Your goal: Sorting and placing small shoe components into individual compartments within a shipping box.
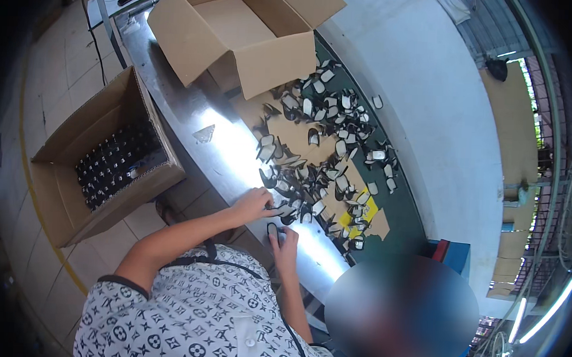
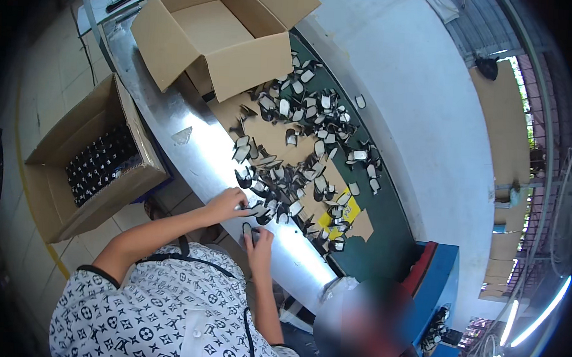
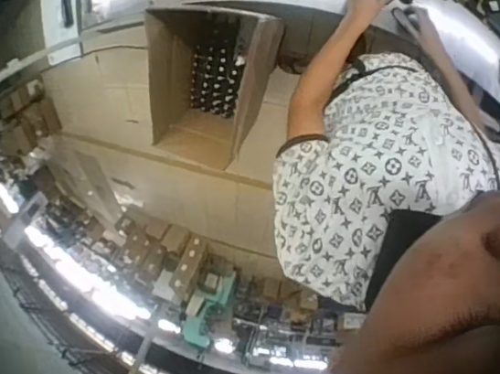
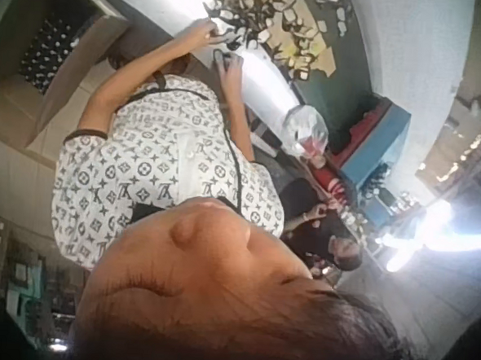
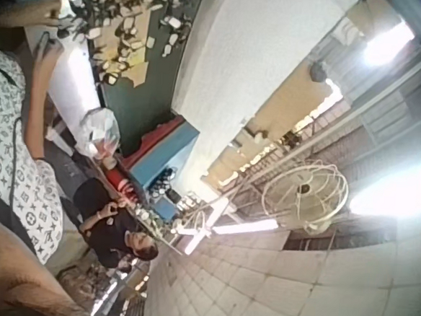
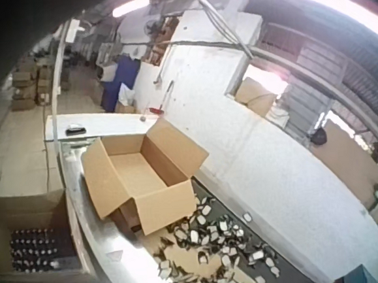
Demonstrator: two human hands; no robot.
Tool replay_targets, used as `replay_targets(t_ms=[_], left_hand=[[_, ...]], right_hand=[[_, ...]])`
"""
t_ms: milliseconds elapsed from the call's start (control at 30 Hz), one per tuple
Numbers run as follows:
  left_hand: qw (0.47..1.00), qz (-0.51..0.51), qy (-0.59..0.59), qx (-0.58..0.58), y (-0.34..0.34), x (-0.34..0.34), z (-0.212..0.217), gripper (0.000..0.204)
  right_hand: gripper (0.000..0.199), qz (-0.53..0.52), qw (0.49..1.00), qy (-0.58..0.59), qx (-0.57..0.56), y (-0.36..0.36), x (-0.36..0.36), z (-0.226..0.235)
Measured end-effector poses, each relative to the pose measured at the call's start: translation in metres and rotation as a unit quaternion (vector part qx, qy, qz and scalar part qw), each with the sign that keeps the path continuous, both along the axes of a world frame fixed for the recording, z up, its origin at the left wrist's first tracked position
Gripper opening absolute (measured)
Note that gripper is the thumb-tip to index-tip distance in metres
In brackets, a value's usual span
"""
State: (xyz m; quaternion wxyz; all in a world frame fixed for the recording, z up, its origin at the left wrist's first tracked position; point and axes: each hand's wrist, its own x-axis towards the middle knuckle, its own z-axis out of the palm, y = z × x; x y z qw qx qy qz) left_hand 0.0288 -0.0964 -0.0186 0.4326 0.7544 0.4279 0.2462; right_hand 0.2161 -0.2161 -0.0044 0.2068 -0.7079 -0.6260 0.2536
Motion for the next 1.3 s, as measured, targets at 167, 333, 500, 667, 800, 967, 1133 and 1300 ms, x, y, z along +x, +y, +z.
replay_targets(t_ms=[167, 333, 500, 667, 800, 967, 1133, 1300], left_hand=[[0.987, 0.044, -0.003, 0.152, 0.002, 0.015, -0.003, 0.019], [0.973, 0.083, 0.085, 0.196, 0.001, -0.023, -0.017, 0.025], [0.97, -0.021, 0.066, 0.233, -0.002, -0.035, -0.033, 0.028], [0.978, 0.042, 0.019, 0.203, -0.009, -0.075, 0.018, 0.031], [0.965, 0.171, -0.099, 0.17, -0.044, -0.139, 0.1, 0.024], [0.822, 0.519, -0.19, 0.137, -0.115, -0.323, 0.166, 0.026], [0.671, 0.731, -0.095, 0.077, -0.205, -0.443, 0.151, 0.021], [0.644, 0.753, -0.111, 0.072, -0.218, -0.454, 0.124, 0.021]], right_hand=[[0.036, -0.036, 0.995, 0.094, 0.029, 0.001, 0.002, 0.016], [0.051, -0.081, 0.979, -0.174, 0.07, 0.009, 0.038, -0.001], [0.037, -0.061, 0.942, -0.331, 0.009, 0.008, 0.06, -0.012], [0.033, -0.017, 0.974, -0.195, 0.111, 0.01, 0.076, -0.006], [0.031, -0.035, 0.984, -0.025, 0.175, 0.066, 0.008, 0.063], [0.023, 0.155, 0.952, 0.227, 0.132, 0.138, -0.199, 0.175], [0.018, 0.479, 0.876, 0.025, -0.044, 0.171, -0.4, 0.166], [0.026, 0.749, 0.6, -0.206, -0.189, 0.181, -0.465, -0.011]])
